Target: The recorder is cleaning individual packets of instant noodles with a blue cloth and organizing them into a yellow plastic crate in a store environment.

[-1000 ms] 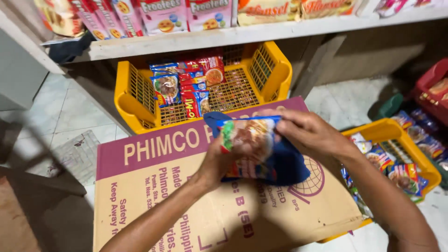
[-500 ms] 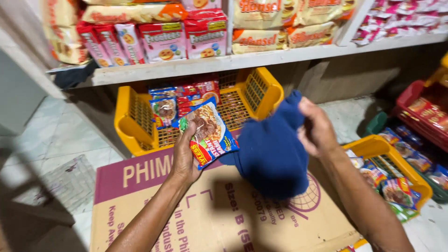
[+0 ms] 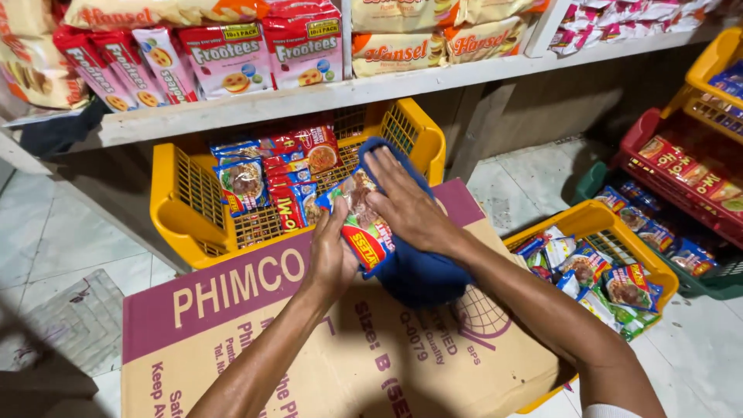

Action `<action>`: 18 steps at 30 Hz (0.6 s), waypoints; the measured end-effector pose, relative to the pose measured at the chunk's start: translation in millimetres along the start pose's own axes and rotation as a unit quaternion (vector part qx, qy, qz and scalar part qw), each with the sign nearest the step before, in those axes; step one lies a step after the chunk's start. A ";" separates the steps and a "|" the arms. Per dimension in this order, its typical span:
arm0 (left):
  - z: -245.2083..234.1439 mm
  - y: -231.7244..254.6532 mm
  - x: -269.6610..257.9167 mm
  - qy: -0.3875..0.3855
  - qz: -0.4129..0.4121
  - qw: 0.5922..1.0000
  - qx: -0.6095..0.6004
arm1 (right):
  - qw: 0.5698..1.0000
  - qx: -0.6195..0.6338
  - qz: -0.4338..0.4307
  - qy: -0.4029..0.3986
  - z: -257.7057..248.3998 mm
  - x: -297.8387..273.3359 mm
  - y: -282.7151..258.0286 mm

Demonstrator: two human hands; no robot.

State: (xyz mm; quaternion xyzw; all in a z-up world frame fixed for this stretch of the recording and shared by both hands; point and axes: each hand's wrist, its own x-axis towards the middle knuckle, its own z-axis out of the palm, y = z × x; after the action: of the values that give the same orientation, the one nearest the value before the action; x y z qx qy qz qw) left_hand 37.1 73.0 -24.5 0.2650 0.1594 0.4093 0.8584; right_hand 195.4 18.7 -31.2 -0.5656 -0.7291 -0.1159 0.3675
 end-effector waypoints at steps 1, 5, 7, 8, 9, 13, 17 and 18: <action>-7.1 -4.1 3.5 0.001 0.001 1.000 0.000 | 0.997 -0.056 -0.029 0.052 9.4 -2.6 -2.8; -17.8 -4.9 21.4 0.054 0.047 0.996 -0.046 | 0.956 -0.259 -0.140 0.001 53.6 -37.5 -28.6; -18.4 14.6 9.1 0.021 0.081 0.992 0.091 | 0.956 -0.246 -0.154 -0.041 38.9 -30.2 -52.7; -18.4 25.4 3.3 -0.018 0.113 0.966 0.230 | 0.954 -0.236 -0.167 -0.078 32.1 -25.6 -64.7; -20.8 18.4 11.3 -0.014 0.113 0.966 0.231 | 0.955 -0.232 -0.168 -0.079 35.1 -21.9 -48.4; -18.4 23.5 8.0 -0.088 0.069 0.989 0.102 | 0.990 -0.124 -0.044 0.046 24.6 -18.1 -9.4; -1.2 26.2 -2.8 -0.123 0.079 0.985 0.089 | 0.971 0.056 0.194 0.124 20.9 -26.8 6.8; 2.0 25.5 -5.9 -0.121 0.080 0.985 0.089 | 0.971 0.058 0.194 0.124 19.7 -23.8 -2.6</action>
State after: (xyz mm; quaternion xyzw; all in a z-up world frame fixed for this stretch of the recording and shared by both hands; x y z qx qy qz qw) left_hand 18.7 81.1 -7.6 0.4000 0.0684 0.4253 0.8090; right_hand 187.3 11.7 -60.3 -0.6554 -0.5596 -0.0691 0.5025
